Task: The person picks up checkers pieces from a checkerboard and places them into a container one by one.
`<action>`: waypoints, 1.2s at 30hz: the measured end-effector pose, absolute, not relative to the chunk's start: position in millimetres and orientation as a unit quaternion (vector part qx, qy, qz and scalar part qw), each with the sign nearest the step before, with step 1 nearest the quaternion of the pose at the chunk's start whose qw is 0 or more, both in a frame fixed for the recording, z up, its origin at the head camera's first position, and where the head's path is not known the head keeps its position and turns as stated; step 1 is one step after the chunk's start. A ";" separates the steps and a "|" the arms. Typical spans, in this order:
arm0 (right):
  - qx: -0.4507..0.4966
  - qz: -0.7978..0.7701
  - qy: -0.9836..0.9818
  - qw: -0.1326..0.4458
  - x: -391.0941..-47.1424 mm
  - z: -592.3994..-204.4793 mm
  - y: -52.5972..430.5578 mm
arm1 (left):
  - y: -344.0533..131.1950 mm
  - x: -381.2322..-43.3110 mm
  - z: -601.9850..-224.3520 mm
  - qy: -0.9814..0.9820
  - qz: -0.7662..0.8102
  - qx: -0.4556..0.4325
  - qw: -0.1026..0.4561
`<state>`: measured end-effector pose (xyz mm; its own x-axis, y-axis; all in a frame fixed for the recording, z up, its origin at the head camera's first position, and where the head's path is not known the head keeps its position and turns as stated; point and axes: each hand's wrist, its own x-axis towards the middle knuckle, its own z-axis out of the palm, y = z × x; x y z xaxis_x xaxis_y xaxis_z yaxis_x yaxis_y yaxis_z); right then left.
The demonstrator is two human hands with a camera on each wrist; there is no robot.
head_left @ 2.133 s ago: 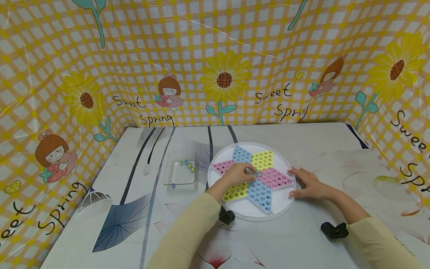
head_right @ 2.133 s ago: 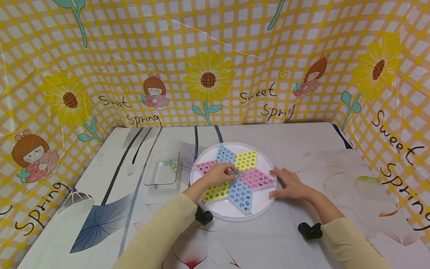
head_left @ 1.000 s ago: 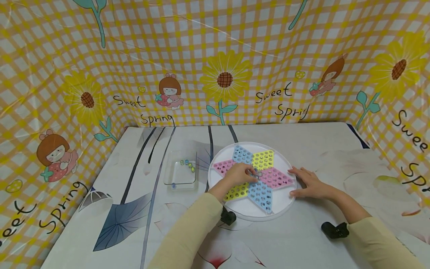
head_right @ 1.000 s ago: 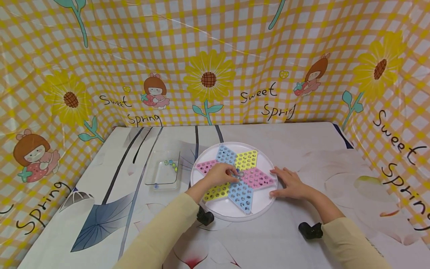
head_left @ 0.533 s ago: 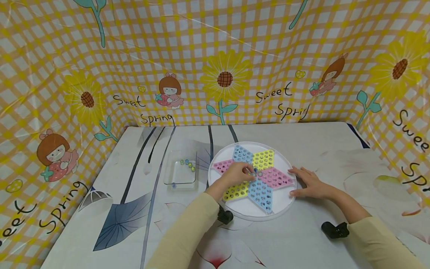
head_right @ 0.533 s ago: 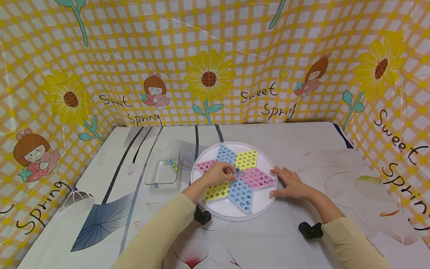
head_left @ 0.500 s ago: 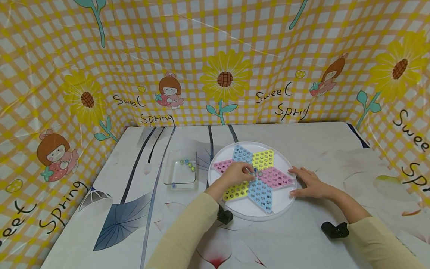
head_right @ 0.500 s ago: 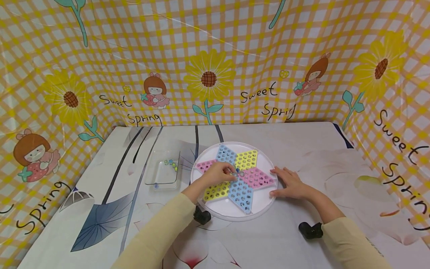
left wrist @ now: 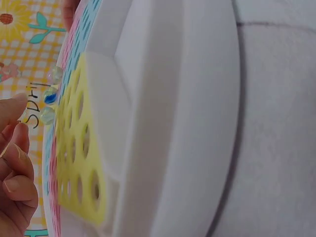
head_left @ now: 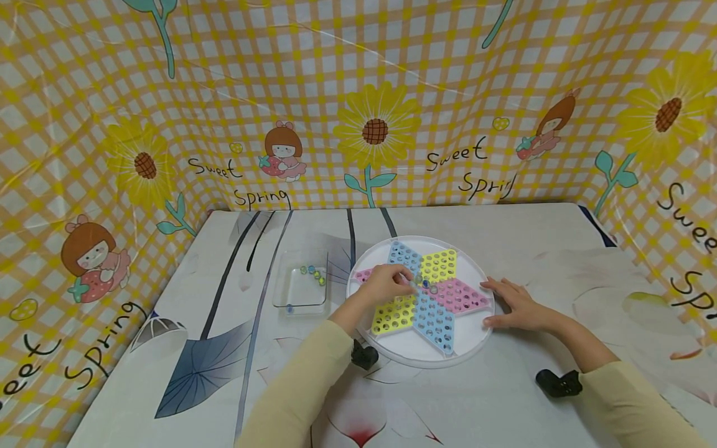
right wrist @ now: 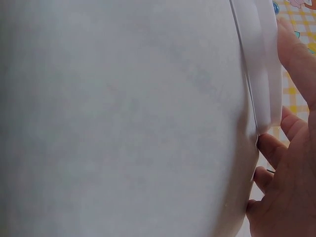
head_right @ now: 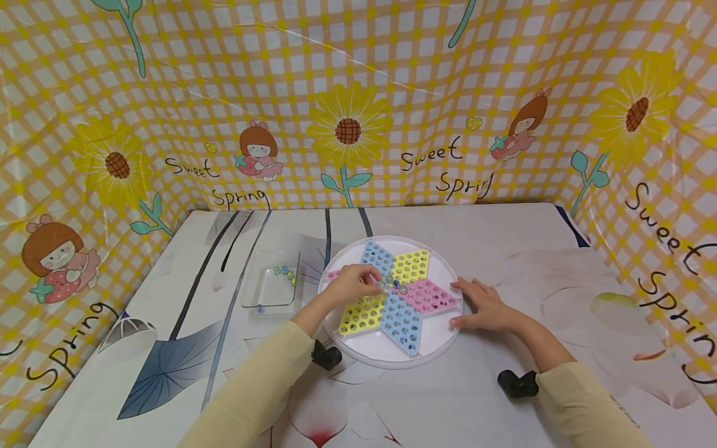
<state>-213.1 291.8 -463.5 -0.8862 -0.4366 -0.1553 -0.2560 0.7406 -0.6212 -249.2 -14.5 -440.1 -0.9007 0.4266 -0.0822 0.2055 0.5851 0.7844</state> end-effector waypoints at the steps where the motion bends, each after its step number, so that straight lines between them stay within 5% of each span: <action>1: -0.188 -0.307 0.921 0.147 -213.2 -463.8 292.0 | -16.2 -249.6 -438.9 0.883 0.414 0.182 0.125; 17: -0.190 -0.305 0.922 0.144 -212.6 -462.6 291.2 | -48.5 -256.4 -428.4 0.884 0.425 0.178 0.076; 36: -0.178 -0.308 0.922 0.155 -211.0 -460.1 290.0 | -77.9 -255.8 -418.3 0.879 0.455 0.117 0.082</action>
